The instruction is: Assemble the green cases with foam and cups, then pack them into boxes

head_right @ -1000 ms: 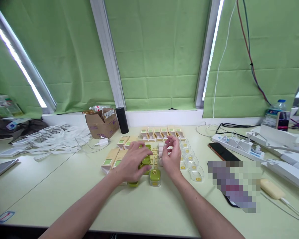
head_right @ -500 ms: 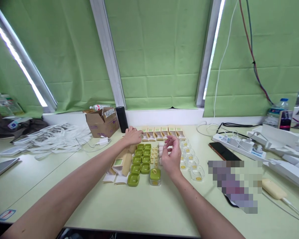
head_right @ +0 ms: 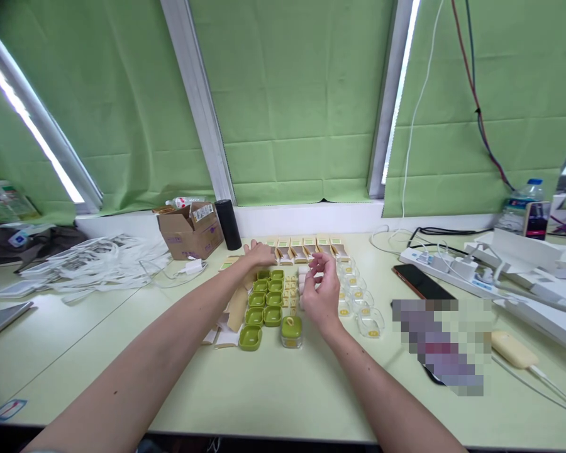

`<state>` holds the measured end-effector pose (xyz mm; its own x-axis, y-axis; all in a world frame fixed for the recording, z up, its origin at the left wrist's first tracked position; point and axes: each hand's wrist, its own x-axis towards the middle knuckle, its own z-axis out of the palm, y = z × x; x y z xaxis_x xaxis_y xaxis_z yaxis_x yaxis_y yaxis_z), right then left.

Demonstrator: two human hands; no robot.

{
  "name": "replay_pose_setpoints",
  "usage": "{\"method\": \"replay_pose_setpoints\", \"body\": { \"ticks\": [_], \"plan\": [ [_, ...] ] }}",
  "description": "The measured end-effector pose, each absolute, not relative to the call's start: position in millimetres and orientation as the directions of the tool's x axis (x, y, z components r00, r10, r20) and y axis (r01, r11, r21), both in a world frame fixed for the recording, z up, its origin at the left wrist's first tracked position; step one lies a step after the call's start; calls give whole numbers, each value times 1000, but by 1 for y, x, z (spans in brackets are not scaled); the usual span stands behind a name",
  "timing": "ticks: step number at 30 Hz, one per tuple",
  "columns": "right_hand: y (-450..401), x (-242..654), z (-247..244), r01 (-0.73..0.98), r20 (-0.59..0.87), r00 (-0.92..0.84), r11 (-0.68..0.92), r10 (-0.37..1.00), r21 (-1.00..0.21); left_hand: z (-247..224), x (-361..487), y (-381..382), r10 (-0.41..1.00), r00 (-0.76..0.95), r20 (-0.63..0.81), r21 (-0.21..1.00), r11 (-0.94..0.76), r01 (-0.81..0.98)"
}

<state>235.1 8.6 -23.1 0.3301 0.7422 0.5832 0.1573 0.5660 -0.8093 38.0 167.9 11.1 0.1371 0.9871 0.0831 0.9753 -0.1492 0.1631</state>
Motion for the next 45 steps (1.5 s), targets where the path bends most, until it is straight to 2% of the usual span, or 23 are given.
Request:
{"method": "replay_pose_setpoints", "body": {
  "ticks": [4, 8, 12, 15, 17, 22, 25, 27, 31, 34, 37, 39, 41, 45],
  "plan": [
    [9, 235, -23, 150, 578, 331, 564, 745, -812, 30, 31, 162, 992, 48, 115, 136, -64, 989],
    [10, 235, -23, 124, 568, 332, 562, 753, -818, 51, 28, 134, 965, 54, 257, 109, -85, 990],
    [15, 236, -21, 65, 530, 300, 538, 793, -841, 57, 34, 79, 874, 164, 458, 37, -203, 978],
    [19, 234, -19, -15, 477, 243, 495, 845, -869, 51, 39, 31, 690, 309, 654, -99, -327, 940],
    [21, 231, -18, -88, 439, 195, 462, 877, -883, 45, 42, 3, 636, 364, 681, -148, -368, 918],
    [19, 223, -16, -238, 360, 92, 372, 928, -897, 29, 48, -37, 595, 484, 642, -208, -473, 856],
    [17, 225, -14, -271, 359, 66, 363, 931, -892, 24, 49, -45, 591, 501, 632, -164, -530, 832],
    [16, 229, -12, -275, 374, 52, 373, 926, -886, 24, 49, -45, 578, 494, 649, -88, -589, 804],
    [14, 235, -9, -240, 406, 49, 405, 913, -882, 30, 47, -33, 593, 319, 739, 203, -648, 734],
    [11, 234, -10, -198, 435, 37, 434, 900, -879, 30, 49, -17, 727, 173, 665, 463, -582, 668],
    [8, 231, -13, -128, 497, 14, 495, 868, -860, 24, 48, -1, 805, 173, 567, 599, -547, 585],
    [7, 230, -14, -41, 560, -3, 559, 828, -828, 19, 45, 4, 814, 190, 550, 622, -550, 557],
    [5, 230, -15, 78, 630, -16, 629, 777, -774, 14, 42, 6, 774, 201, 601, 581, -595, 555],
    [3, 235, -16, 308, 805, -46, 775, 592, -552, 8, 34, 3, 540, 282, 793, 293, -744, 601]
  ]
}}
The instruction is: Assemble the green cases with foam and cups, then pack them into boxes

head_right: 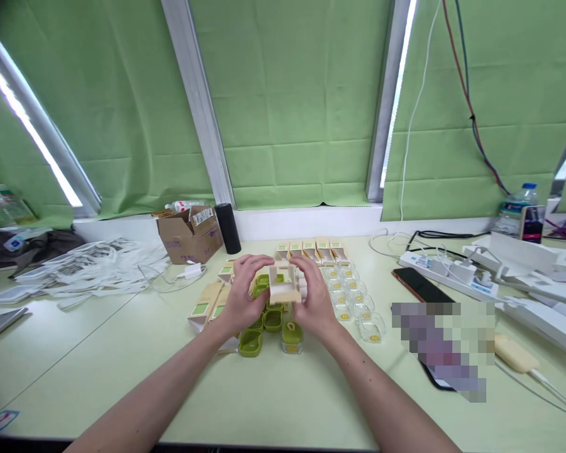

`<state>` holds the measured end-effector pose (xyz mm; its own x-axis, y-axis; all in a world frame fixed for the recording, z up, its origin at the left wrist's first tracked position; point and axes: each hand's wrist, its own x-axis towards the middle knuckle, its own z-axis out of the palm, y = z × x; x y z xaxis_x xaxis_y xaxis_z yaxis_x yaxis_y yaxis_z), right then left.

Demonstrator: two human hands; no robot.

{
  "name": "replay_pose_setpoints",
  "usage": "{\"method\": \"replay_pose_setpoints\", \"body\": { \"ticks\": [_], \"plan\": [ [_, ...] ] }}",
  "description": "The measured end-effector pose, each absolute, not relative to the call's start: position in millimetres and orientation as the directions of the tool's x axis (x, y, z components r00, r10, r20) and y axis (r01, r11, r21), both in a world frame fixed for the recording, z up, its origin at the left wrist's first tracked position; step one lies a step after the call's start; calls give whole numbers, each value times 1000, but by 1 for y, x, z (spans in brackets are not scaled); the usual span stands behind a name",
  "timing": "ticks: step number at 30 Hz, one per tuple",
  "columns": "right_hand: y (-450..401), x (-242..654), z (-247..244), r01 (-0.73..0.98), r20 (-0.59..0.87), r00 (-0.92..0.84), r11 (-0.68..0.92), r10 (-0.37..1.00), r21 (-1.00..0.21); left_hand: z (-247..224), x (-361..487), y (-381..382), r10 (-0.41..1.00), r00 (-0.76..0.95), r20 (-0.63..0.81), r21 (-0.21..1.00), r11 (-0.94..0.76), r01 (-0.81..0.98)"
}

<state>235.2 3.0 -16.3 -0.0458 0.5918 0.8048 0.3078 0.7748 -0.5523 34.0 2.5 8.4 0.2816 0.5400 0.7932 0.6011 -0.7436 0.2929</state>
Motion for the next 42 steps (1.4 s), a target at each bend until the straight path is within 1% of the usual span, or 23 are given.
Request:
{"method": "replay_pose_setpoints", "body": {
  "ticks": [2, 4, 6, 8, 12, 15, 17, 20, 24, 26, 28, 30, 33, 37, 39, 41, 42],
  "plan": [
    [3, 239, -18, 394, 866, -81, 814, 494, -428, 5, 30, 1, 423, 284, 860, 145, -737, 660],
    [5, 242, -21, 456, 898, -113, 826, 424, -332, 1, 25, 0, 353, 297, 887, 39, -698, 715],
    [7, 243, -23, 490, 918, -142, 832, 371, -260, -3, 20, 0, 340, 322, 884, -24, -655, 756],
    [8, 244, -23, 513, 928, -159, 831, 338, -215, -7, 15, 0, 337, 339, 878, -66, -617, 784],
    [9, 243, -22, 527, 937, -146, 826, 318, -198, -12, 10, -1, 288, 381, 879, -148, -595, 790],
    [7, 243, -21, 519, 939, -126, 828, 321, -213, -16, 8, -3, 313, 397, 863, -165, -567, 807],
    [6, 243, -21, 520, 939, -126, 827, 320, -212, -17, 7, -4, 298, 406, 864, -180, -571, 801],
    [5, 242, -19, 540, 941, -137, 820, 311, -192, -17, 9, -4, 211, 412, 887, -217, -597, 773],
    [5, 241, -17, 537, 959, -151, 834, 241, -125, -11, 16, -2, 17, 384, 923, -284, -642, 712],
    [5, 241, -17, 528, 964, -160, 844, 212, -98, -8, 20, -2, -20, 366, 930, -288, -658, 696],
    [5, 241, -17, 517, 962, -180, 852, 207, -86, -6, 22, -3, -14, 358, 934, -276, -664, 695],
    [3, 241, -16, 492, 953, -201, 865, 226, -101, -3, 24, -4, 11, 349, 937, -250, -678, 691],
    [-2, 240, -13, 400, 930, -204, 893, 305, -205, 1, 25, -5, 104, 332, 937, -140, -761, 633],
    [-8, 234, -11, 255, 867, -151, 866, 476, -431, -1, 28, -3, 266, 286, 920, 114, -882, 456],
    [-9, 230, -13, 196, 814, -112, 816, 570, -544, -6, 31, -3, 377, 232, 897, 278, -888, 366],
    [-9, 226, -16, 118, 752, -97, 757, 652, -642, -12, 35, -3, 495, 166, 853, 446, -856, 259],
    [-9, 224, -16, 73, 720, -102, 727, 687, -683, -14, 37, -4, 542, 137, 829, 510, -834, 211]
  ]
}}
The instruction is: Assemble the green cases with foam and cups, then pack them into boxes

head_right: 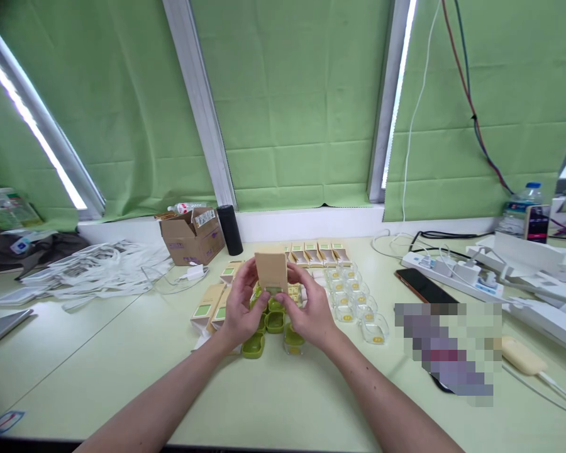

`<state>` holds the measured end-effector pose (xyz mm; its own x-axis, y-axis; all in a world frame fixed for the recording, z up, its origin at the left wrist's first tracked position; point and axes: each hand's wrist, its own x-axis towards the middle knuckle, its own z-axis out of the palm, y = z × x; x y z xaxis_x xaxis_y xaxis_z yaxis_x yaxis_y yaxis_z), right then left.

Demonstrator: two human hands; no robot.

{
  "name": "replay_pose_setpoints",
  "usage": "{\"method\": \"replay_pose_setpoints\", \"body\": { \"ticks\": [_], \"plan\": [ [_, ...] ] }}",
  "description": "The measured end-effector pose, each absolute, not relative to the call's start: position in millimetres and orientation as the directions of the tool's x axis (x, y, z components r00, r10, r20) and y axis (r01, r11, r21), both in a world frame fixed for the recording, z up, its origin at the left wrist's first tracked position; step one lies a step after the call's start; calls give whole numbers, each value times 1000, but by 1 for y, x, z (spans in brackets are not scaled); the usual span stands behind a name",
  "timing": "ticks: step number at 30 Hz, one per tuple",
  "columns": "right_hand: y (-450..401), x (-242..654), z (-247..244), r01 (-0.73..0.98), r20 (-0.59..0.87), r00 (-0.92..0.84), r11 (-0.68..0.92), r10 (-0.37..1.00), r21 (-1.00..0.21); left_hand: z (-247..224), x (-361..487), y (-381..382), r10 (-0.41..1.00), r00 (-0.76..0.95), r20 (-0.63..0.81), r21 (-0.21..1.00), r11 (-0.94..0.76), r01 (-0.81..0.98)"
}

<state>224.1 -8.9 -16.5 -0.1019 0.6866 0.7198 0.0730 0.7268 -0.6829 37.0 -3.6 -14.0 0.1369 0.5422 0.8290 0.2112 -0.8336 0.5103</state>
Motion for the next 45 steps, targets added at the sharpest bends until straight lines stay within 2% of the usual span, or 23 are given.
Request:
{"method": "replay_pose_setpoints", "body": {
  "ticks": [4, 9, 13, 18, 23, 30, 45],
  "plan": [
    [-10, 220, -18, -45, 621, -110, 620, 776, -783, -16, 42, -5, 642, 66, 764, 627, -762, 161],
    [-13, 221, -18, -21, 568, -147, 571, 810, -820, -15, 42, -3, 641, 43, 767, 619, -755, 218],
    [-14, 222, -16, 38, 571, -176, 585, 802, -810, -16, 41, -3, 638, 43, 769, 606, -749, 268],
    [-12, 222, -13, -17, 571, -165, 577, 804, -817, -14, 41, -4, 678, 42, 734, 633, -705, 320],
    [-8, 226, -15, -94, 539, -179, 532, 823, -842, -12, 37, -5, 700, 55, 712, 667, -699, 258],
    [1, 229, -22, -189, 534, -142, 506, 834, -841, -13, 32, -7, 735, 159, 659, 710, -678, 189],
    [2, 228, -22, -214, 535, -167, 499, 828, -840, -18, 39, -1, 768, 51, 639, 752, -637, 173]
  ]
}}
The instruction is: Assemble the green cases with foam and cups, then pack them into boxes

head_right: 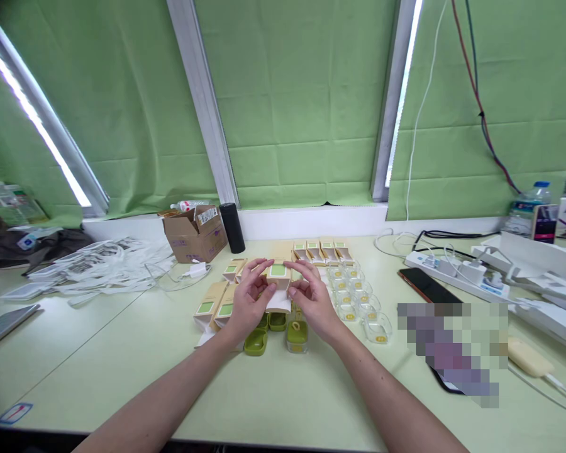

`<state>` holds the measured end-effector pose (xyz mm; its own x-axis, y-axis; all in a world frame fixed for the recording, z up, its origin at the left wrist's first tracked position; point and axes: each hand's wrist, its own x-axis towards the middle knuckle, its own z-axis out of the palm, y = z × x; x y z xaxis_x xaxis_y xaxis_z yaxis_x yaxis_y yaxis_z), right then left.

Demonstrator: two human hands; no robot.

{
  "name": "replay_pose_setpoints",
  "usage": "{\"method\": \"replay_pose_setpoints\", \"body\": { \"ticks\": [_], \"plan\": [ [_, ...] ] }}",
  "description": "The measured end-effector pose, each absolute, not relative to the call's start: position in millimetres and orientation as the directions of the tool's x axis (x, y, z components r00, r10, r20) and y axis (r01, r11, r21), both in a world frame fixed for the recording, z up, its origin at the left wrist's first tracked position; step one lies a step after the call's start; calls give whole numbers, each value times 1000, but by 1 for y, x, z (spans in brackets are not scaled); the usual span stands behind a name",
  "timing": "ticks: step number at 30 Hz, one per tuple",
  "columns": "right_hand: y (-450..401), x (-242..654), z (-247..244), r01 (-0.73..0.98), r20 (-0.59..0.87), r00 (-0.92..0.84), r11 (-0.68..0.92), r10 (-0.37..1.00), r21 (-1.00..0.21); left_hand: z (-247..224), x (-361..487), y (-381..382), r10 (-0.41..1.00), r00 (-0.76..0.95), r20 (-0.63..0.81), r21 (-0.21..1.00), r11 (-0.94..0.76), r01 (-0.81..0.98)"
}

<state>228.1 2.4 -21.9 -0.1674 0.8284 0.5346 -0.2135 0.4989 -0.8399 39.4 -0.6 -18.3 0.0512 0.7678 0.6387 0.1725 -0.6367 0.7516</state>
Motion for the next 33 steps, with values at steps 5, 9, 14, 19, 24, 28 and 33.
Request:
{"method": "replay_pose_setpoints", "body": {
  "ticks": [5, 9, 14, 19, 24, 28, 33],
  "plan": [
    [3, 228, -22, -211, 527, -168, 492, 833, -845, -17, 41, -2, 769, 54, 637, 754, -636, 164],
    [3, 229, -20, -217, 510, -159, 474, 845, -853, -19, 40, 0, 768, 59, 638, 754, -638, 155],
    [4, 228, -20, -155, 511, -132, 492, 849, -857, -20, 41, 0, 777, 62, 626, 765, -628, 145],
    [4, 226, -20, -150, 502, -126, 484, 855, -862, -18, 42, -1, 773, 54, 633, 759, -632, 153],
    [2, 223, -19, -151, 487, -125, 468, 865, -871, -17, 42, -2, 769, 58, 637, 751, -635, 181],
    [3, 221, -21, -131, 489, -103, 476, 866, -870, -18, 42, -3, 770, 64, 635, 749, -633, 195],
    [5, 222, -25, -103, 492, -104, 483, 864, -869, -17, 41, -5, 782, 74, 618, 762, -620, 189]
  ]
}}
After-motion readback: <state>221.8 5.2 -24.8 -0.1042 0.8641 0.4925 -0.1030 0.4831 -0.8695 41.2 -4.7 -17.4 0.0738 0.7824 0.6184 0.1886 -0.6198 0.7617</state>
